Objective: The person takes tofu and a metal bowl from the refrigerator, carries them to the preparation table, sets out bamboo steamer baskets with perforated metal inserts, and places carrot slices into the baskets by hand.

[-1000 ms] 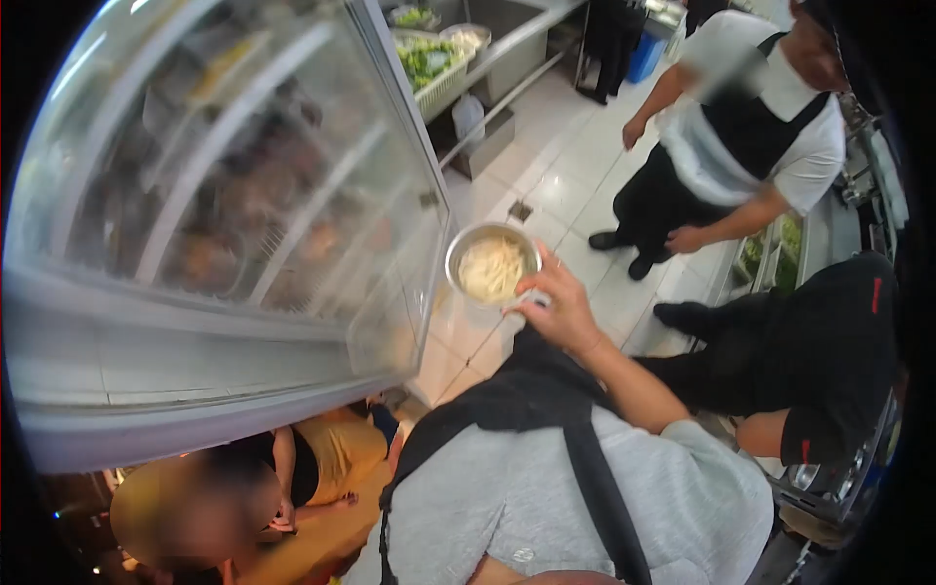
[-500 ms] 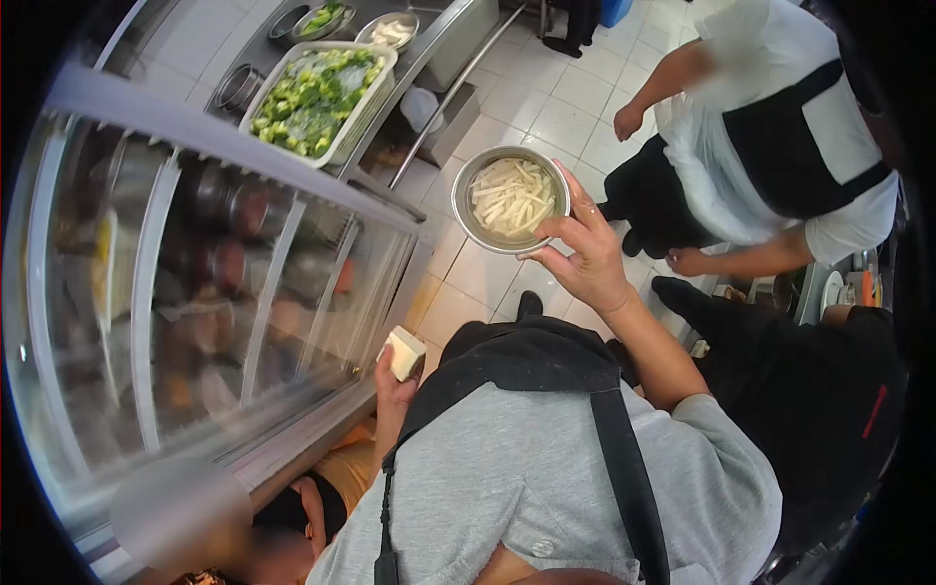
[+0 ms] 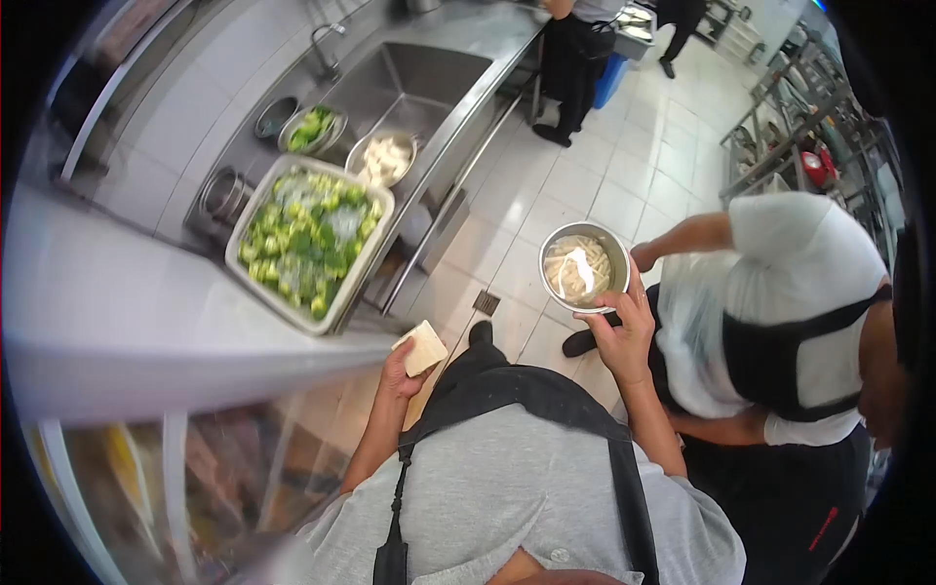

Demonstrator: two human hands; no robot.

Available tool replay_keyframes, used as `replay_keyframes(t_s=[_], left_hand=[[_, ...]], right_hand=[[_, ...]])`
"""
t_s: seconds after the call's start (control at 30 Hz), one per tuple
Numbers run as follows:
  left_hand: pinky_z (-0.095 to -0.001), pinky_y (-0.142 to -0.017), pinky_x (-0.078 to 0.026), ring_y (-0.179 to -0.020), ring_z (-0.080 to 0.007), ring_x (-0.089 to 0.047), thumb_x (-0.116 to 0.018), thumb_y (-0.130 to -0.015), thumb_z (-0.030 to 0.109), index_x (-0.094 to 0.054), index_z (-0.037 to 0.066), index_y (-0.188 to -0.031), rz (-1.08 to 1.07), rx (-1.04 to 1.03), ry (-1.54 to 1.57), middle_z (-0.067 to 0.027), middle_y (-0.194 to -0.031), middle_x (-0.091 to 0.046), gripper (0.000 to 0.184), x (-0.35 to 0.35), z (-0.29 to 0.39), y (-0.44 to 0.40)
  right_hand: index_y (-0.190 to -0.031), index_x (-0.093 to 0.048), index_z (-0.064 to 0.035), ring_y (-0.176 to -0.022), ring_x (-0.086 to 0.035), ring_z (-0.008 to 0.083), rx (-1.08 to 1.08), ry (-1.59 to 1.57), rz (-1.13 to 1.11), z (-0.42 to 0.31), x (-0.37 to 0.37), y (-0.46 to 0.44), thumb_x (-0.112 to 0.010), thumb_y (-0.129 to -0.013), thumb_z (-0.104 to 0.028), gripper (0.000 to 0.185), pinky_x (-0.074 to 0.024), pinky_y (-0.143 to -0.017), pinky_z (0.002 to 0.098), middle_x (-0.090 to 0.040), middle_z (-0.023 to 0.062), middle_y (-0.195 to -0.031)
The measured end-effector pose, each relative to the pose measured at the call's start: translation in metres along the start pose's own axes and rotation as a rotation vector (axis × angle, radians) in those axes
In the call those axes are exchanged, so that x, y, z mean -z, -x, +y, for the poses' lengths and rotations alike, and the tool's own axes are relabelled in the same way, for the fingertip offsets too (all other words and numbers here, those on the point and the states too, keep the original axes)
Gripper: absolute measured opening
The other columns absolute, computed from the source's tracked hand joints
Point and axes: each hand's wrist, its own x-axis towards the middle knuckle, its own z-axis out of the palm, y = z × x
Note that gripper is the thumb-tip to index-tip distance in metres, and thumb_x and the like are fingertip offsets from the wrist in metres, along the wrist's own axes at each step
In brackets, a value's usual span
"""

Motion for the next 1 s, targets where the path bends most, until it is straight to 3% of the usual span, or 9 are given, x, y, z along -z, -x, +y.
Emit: replay_keyframes(t_s=[0.07, 0.2, 0.27, 0.33, 0.63, 0.93, 1.0], left_hand=[[-0.0522, -0.107, -0.054, -0.124, -0.0434, -0.065, -0.073, -0.095, 0.025, -0.055, 0.002, -0.141, -0.006, 0.058, -0.086, -0.0213, -0.130, -0.066, 0.054, -0.045, 0.022, -0.051], [-0.0519, -0.108, -0.054, -0.124, -0.0425, -0.064, -0.073, -0.095, 0.025, -0.054, 0.002, -0.141, -0.250, 0.214, -0.177, -0.0214, -0.129, -0.066, 0.055, -0.141, 0.046, -0.157], [-0.0512, -0.107, -0.054, -0.124, -0.0421, -0.065, -0.073, -0.095, 0.025, -0.055, 0.002, -0.141, -0.263, 0.243, -0.214, -0.0206, -0.129, -0.067, 0.055, -0.197, 0.044, -0.206], [-0.0501, -0.098, -0.059, -0.122, -0.0424, -0.065, -0.074, -0.093, 0.025, -0.055, 0.002, -0.141, -0.244, 0.289, -0.272, -0.0200, -0.130, -0.066, 0.056, -0.248, 0.040, -0.252], [-0.0507, -0.104, -0.055, -0.120, -0.0435, -0.066, -0.073, -0.095, 0.023, -0.057, 0.003, -0.136, -0.211, 0.531, -0.432, -0.0203, -0.127, -0.067, 0.049, -0.388, -0.003, -0.415], [-0.0533, -0.099, -0.058, -0.118, -0.0448, -0.066, -0.072, -0.096, 0.026, -0.056, 0.005, -0.135, -0.187, 0.464, -0.474, -0.0189, -0.126, -0.066, 0.047, -0.502, -0.007, -0.544], [-0.0527, -0.100, -0.057, -0.118, -0.0444, -0.066, -0.072, -0.096, 0.025, -0.057, 0.006, -0.135, -0.178, 0.409, -0.432, -0.0188, -0.126, -0.066, 0.046, -0.531, -0.008, -0.578]], right_hand=[[-0.087, -0.070, -0.0031, -0.137, -0.057, 0.0428, -0.051, 0.050, 0.053, 0.017, -0.003, -0.026, -0.094, -0.066, -0.011, 0.033, -0.0490, -0.110, 0.0455, -0.049, 0.0330, -0.153], [-0.090, -0.071, -0.0043, -0.135, -0.058, 0.0423, -0.200, 0.042, 0.188, 0.046, -0.001, -0.056, -0.092, -0.068, -0.009, 0.031, -0.0488, -0.110, 0.0450, -0.049, 0.0316, -0.154], [-0.089, -0.070, -0.0051, -0.135, -0.058, 0.0430, -0.275, 0.112, 0.242, 0.057, -0.002, -0.071, -0.093, -0.068, -0.009, 0.031, -0.0493, -0.109, 0.0451, -0.049, 0.0314, -0.154], [-0.089, -0.070, -0.0053, -0.135, -0.058, 0.0431, -0.321, 0.137, 0.306, 0.071, -0.001, -0.083, -0.092, -0.068, -0.009, 0.031, -0.0496, -0.108, 0.0451, -0.048, 0.0315, -0.154], [-0.087, -0.068, -0.0016, -0.133, -0.059, 0.0406, -0.532, 0.142, 0.621, 0.180, 0.015, -0.134, -0.089, -0.068, -0.001, 0.028, -0.0475, -0.108, 0.0428, -0.055, 0.0295, -0.148], [-0.089, -0.068, -0.0024, -0.143, -0.050, 0.0434, -0.630, 0.349, 0.752, 0.284, 0.114, -0.223, -0.087, -0.072, 0.000, 0.025, -0.0401, -0.115, 0.0444, -0.048, 0.0340, -0.154], [-0.089, -0.068, -0.0020, -0.145, -0.048, 0.0426, -0.624, 0.374, 0.766, 0.305, 0.134, -0.250, -0.086, -0.073, 0.000, 0.024, -0.0384, -0.116, 0.0438, -0.052, 0.0326, -0.151]])
